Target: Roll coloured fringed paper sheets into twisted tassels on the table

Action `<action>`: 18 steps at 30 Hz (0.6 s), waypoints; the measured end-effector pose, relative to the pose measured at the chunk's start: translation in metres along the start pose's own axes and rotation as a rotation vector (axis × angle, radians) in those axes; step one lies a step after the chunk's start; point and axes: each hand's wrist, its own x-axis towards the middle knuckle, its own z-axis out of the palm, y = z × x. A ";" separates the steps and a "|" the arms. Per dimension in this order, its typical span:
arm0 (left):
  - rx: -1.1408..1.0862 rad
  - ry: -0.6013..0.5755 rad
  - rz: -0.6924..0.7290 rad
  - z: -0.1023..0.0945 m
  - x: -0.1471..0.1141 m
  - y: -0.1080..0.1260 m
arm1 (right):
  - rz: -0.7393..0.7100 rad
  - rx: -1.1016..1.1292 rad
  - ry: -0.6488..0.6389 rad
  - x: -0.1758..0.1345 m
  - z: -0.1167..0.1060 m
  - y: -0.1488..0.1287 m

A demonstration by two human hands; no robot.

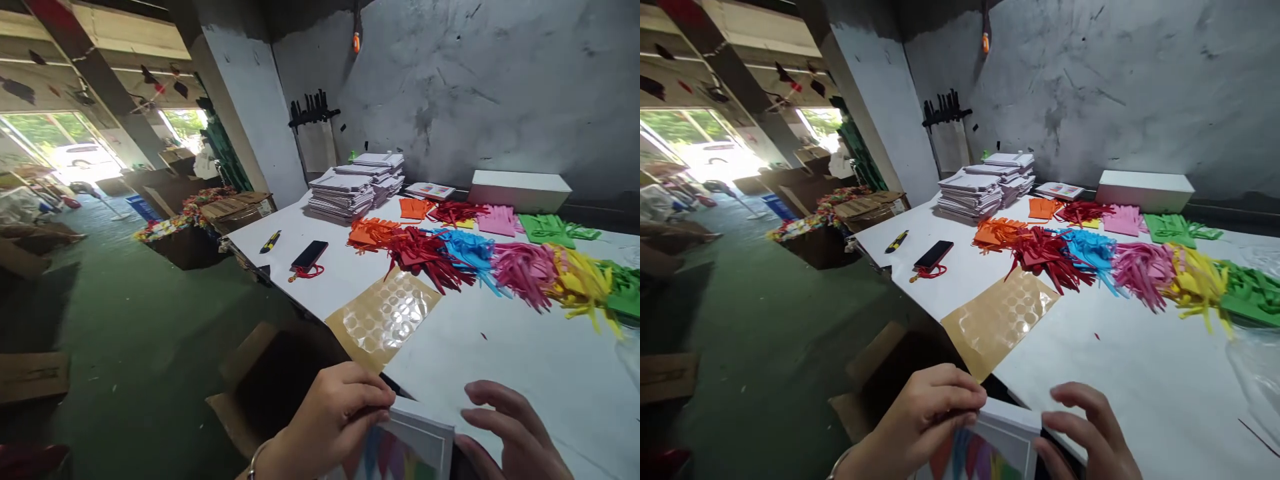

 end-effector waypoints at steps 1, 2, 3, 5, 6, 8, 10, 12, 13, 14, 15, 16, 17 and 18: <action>-0.001 -0.011 0.004 0.002 0.003 0.001 | -0.017 0.043 -0.037 0.007 -0.007 -0.005; 0.000 -0.021 0.015 0.004 0.007 0.003 | -0.029 0.109 -0.100 0.015 -0.011 -0.012; 0.002 -0.030 0.028 0.006 0.010 0.004 | -0.034 0.164 -0.169 0.023 -0.014 -0.019; 0.013 -0.050 0.052 0.008 0.016 0.008 | -0.012 0.185 -0.278 0.034 -0.015 -0.030; 0.021 -0.059 0.062 0.008 0.018 0.009 | 0.008 0.162 -0.312 0.037 -0.013 -0.033; 0.039 -0.073 0.074 0.010 0.021 0.011 | 0.038 0.111 -0.355 0.039 -0.009 -0.034; 0.052 -0.084 0.075 0.012 0.022 0.011 | 0.062 0.079 -0.382 0.036 -0.005 -0.030; 0.061 -0.088 0.067 0.013 0.023 0.010 | 0.070 0.054 -0.385 0.032 -0.001 -0.025; 0.065 -0.093 0.060 0.014 0.023 0.010 | 0.068 0.040 -0.380 0.030 0.001 -0.023; 0.068 -0.096 0.055 0.014 0.023 0.010 | 0.060 0.027 -0.368 0.029 0.003 -0.022; 0.071 -0.102 0.049 0.014 0.022 0.009 | 0.043 0.015 -0.355 0.029 0.005 -0.021; 0.071 -0.109 0.044 0.014 0.022 0.009 | 0.024 0.002 -0.340 0.029 0.006 -0.020; 0.068 -0.117 0.042 0.014 0.022 0.009 | 0.006 -0.012 -0.322 0.030 0.008 -0.020; 0.065 -0.123 0.040 0.014 0.022 0.009 | -0.012 -0.025 -0.306 0.030 0.009 -0.021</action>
